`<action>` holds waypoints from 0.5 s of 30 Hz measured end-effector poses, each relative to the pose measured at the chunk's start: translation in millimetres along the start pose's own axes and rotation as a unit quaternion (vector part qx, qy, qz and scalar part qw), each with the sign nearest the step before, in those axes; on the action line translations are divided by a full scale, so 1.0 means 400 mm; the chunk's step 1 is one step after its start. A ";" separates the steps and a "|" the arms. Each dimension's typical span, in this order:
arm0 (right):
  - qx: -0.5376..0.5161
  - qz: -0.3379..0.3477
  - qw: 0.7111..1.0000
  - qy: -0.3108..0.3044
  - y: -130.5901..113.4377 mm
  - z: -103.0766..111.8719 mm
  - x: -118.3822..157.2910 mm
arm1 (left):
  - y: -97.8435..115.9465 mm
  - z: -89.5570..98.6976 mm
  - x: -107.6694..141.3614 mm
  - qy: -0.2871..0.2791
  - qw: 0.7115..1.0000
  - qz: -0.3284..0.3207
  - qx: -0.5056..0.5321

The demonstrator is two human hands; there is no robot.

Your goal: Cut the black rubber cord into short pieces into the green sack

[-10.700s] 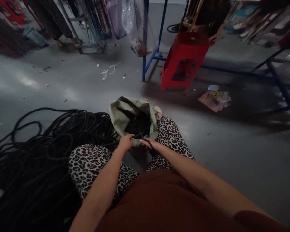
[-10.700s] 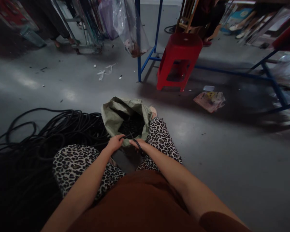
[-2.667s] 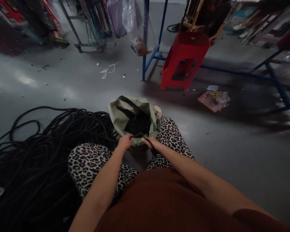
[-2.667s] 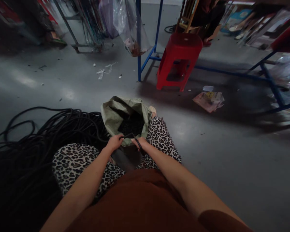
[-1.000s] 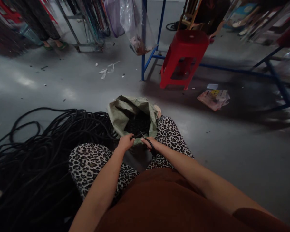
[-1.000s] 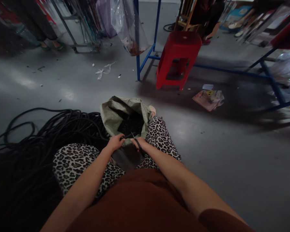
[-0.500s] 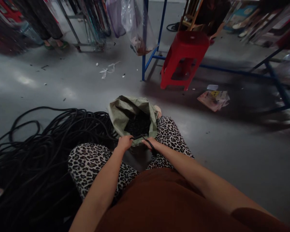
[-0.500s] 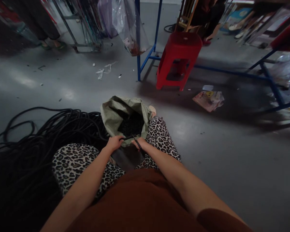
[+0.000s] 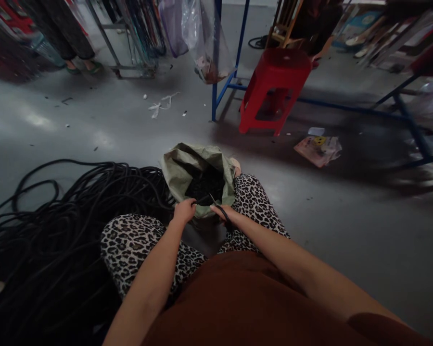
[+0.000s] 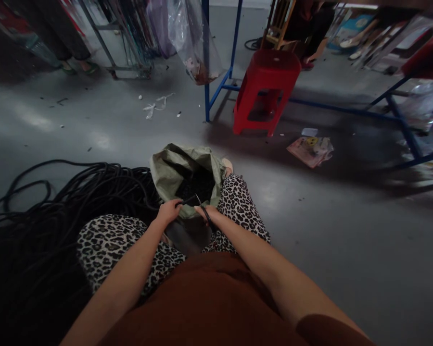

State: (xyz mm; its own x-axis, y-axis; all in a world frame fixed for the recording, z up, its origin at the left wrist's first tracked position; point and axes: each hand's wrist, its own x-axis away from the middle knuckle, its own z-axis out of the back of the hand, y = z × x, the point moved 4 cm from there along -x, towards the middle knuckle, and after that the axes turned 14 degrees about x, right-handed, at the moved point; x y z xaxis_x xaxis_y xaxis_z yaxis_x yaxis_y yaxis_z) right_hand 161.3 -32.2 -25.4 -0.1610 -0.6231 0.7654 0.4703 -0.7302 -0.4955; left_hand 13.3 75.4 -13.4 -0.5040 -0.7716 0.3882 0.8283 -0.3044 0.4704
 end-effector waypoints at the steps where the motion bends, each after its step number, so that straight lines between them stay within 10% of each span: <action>1: -0.005 0.006 1.000 -0.009 -0.001 -0.002 0.003 | 0.001 0.003 -0.001 0.008 1.000 0.000 0.005; 15: -0.036 0.013 0.998 -0.042 -0.013 -0.015 0.012 | 0.029 -0.015 -0.002 0.013 0.998 -0.042 0.040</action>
State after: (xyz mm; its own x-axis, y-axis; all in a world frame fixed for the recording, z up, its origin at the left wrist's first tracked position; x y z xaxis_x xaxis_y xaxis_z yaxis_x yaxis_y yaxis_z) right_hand 153.1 -33.1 -21.8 -0.0741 -0.6188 0.7820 0.4088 -0.7341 -0.5422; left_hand 24.8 69.0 -13.1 -0.5626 -0.7605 0.3242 0.7608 -0.3227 0.5630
